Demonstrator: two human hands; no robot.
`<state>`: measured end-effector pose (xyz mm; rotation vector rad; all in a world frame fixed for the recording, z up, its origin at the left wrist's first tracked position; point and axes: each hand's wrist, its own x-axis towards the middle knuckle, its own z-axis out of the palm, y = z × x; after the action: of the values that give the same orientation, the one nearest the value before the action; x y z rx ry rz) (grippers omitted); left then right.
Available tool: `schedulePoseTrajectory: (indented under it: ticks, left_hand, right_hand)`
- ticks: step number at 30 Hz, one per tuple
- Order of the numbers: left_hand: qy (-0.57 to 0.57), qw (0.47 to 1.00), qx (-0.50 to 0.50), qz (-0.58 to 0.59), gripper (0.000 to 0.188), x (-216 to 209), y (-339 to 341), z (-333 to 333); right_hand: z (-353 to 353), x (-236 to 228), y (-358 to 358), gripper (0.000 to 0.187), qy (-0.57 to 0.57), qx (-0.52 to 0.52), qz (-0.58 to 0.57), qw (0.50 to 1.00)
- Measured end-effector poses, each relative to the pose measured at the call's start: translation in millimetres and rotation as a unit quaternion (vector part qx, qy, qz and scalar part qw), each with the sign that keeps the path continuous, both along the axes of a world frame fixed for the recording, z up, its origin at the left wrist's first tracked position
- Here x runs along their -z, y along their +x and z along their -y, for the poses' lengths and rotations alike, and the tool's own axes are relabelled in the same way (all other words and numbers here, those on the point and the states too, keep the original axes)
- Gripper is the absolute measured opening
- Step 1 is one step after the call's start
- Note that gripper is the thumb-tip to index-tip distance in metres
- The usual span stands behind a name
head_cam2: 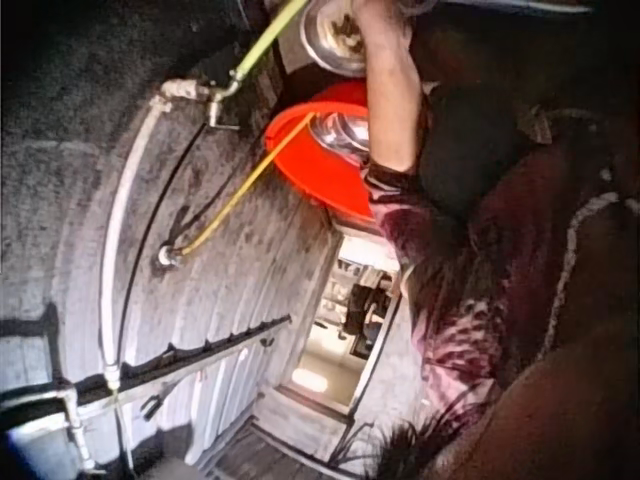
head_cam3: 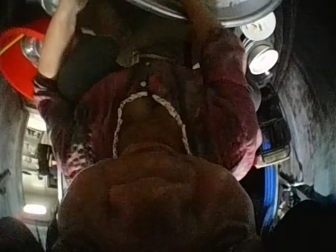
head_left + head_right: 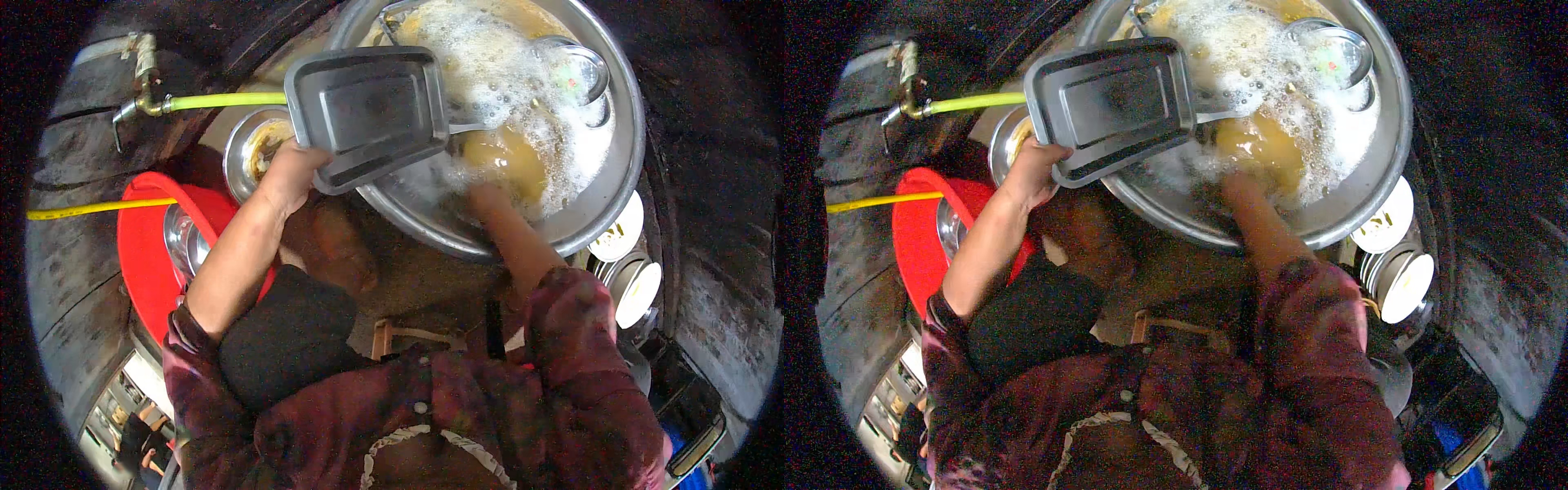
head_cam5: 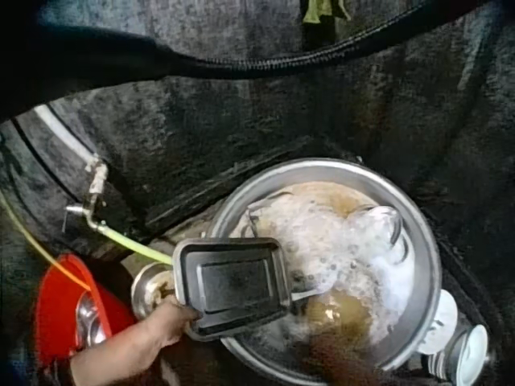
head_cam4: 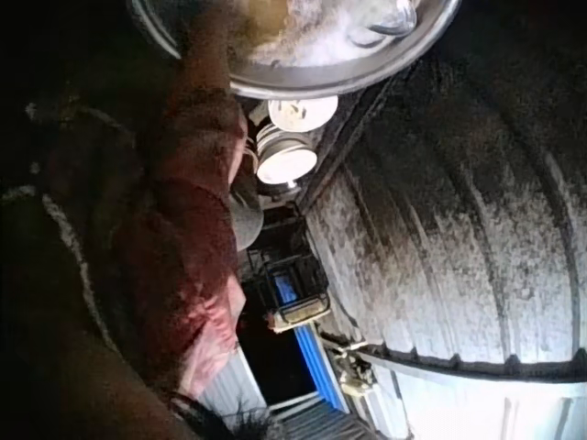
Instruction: The person washes various metal kitchenware items, including bowls, plates, and a rectangular tray, in a large metal basin filled with soapy water. They scrub the items with a sponge and rinse them using a yellow hose, placing the cleaned items into a red bucket.
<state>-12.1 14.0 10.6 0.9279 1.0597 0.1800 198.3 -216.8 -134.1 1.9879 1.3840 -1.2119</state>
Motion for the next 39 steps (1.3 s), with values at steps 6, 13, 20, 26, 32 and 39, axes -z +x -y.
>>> schedulePoseTrajectory:
  ticks: [6,13,20,26,32,39]
  left_hand:
    - [0.030,0.999,0.016,-0.015,0.025,1,-4,3]
    - [0.001,0.999,0.029,-0.025,0.030,-2,5,3]
    - [0.017,0.999,0.050,0.015,0.027,-1,7,7]
    - [-0.027,0.998,0.036,0.052,0.032,-20,31,25]
    - [-0.063,0.992,0.080,0.069,0.036,-19,17,30]
    - [0.077,0.984,0.161,0.011,0.028,3,13,31]
  right_hand:
    - [26,11,31,0.033,0.088,0.107,0.063,0.988]
    - [24,18,23,0.033,0.138,0.312,-0.132,0.931]
    - [-44,-159,21,0.024,0.368,0.296,-0.397,0.787]
    - [-118,-164,-61,0.031,0.661,0.141,-0.187,0.713]
    - [-122,-112,-23,0.024,0.589,0.174,0.000,0.789]
    - [-84,-57,-3,0.016,0.465,0.266,-0.028,0.844]
